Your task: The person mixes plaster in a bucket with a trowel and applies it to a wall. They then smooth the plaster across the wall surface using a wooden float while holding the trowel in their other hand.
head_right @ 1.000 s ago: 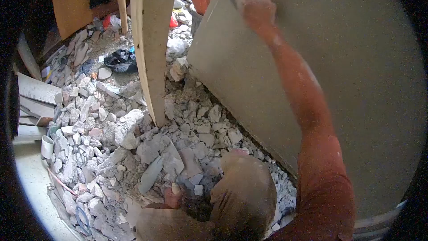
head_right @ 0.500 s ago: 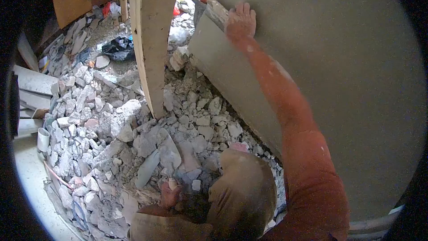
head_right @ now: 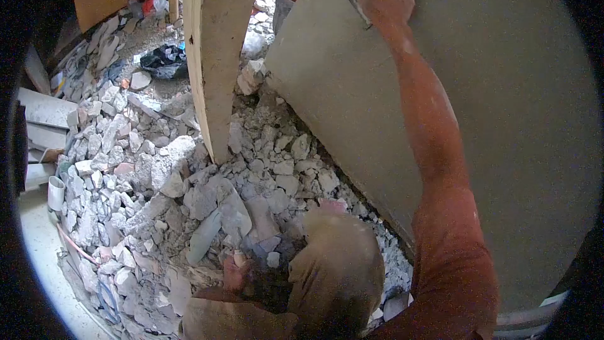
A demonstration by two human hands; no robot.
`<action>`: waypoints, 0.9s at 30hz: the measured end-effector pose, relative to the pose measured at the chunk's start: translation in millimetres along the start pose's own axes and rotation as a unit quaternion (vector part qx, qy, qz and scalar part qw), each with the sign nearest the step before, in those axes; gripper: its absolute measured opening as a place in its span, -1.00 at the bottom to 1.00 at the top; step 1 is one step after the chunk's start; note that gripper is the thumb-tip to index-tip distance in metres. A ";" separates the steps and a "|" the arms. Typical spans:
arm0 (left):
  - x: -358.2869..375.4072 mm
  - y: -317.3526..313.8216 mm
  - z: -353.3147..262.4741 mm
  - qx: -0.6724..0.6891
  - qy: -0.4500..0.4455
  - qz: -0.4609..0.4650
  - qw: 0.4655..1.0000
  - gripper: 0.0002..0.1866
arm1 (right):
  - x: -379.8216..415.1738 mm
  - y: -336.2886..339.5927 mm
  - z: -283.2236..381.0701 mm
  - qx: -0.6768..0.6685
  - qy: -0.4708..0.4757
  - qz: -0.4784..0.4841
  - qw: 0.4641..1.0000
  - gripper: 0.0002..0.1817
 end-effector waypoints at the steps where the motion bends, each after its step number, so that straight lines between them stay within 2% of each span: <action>1: 0.3 -1.9 -4.2 0.002 0.002 0.000 1.000 -0.77 | 5.3 -6.3 -4.6 -0.028 -0.052 0.060 0.996 -0.70; 2: 0.9 -0.6 -4.5 -0.002 0.023 -0.020 1.000 -0.78 | 12.2 -13.6 -8.6 -0.055 -0.105 0.121 0.986 -0.68; 4: 2.6 2.3 1.5 -0.009 0.049 -0.039 0.998 -0.79 | 37.2 -26.6 9.9 -0.078 -0.073 0.120 0.987 -0.67; 6: -1.9 1.4 -7.5 -0.039 -0.056 -0.022 0.997 -0.80 | 60.5 -42.2 36.9 -0.105 -0.043 0.116 0.987 -0.66; 8: -3.1 2.8 1.3 -0.030 -0.034 -0.009 0.999 -0.80 | 80.0 -68.9 61.0 -0.122 -0.048 0.212 0.969 -0.70; 10: -3.2 4.5 9.9 -0.019 -0.014 0.003 1.000 -0.81 | 92.3 -83.4 77.2 -0.134 -0.048 0.217 0.966 -0.72; 12: -3.9 5.0 7.4 -0.062 -0.050 0.008 0.997 -0.81 | 100.7 -96.3 83.8 -0.141 -0.050 0.222 0.964 -0.74; 14: -4.5 4.5 7.0 -0.067 -0.046 -0.003 0.997 -0.82 | 100.4 -105.8 88.8 -0.124 -0.036 0.240 0.962 -0.81; 16: -3.1 3.5 1.4 -0.072 -0.041 -0.014 0.996 -0.82 | 95.0 -103.9 83.1 -0.116 -0.046 0.238 0.963 -0.82; 18: 0.7 1.1 -7.4 -0.065 0.010 -0.016 0.998 -0.82 | 84.5 -97.8 76.0 -0.108 -0.054 0.235 0.965 -0.83; 21: 3.2 1.7 -3.1 -0.031 0.023 -0.019 0.999 -0.81 | 64.6 -85.7 56.3 -0.119 -0.068 0.203 0.969 -0.77; 25: -1.7 8.9 13.6 -0.043 0.030 -0.021 0.998 -0.79 | 26.7 -56.6 23.8 -0.069 -0.071 0.155 0.983 -0.75; 27: -1.8 10.3 7.9 -0.134 0.013 -0.030 0.990 -0.77 | 11.4 -38.7 20.5 -0.059 -0.065 0.138 0.987 -0.74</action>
Point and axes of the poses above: each hand's wrist, its own x-axis away from the middle knuckle, its own y-axis out of the back of the hand, z = x × y, the point moved 8 cm from there along -x, towards the middle knuckle, and after that the axes turned 2 degrees about z, right-handed, at the moved point
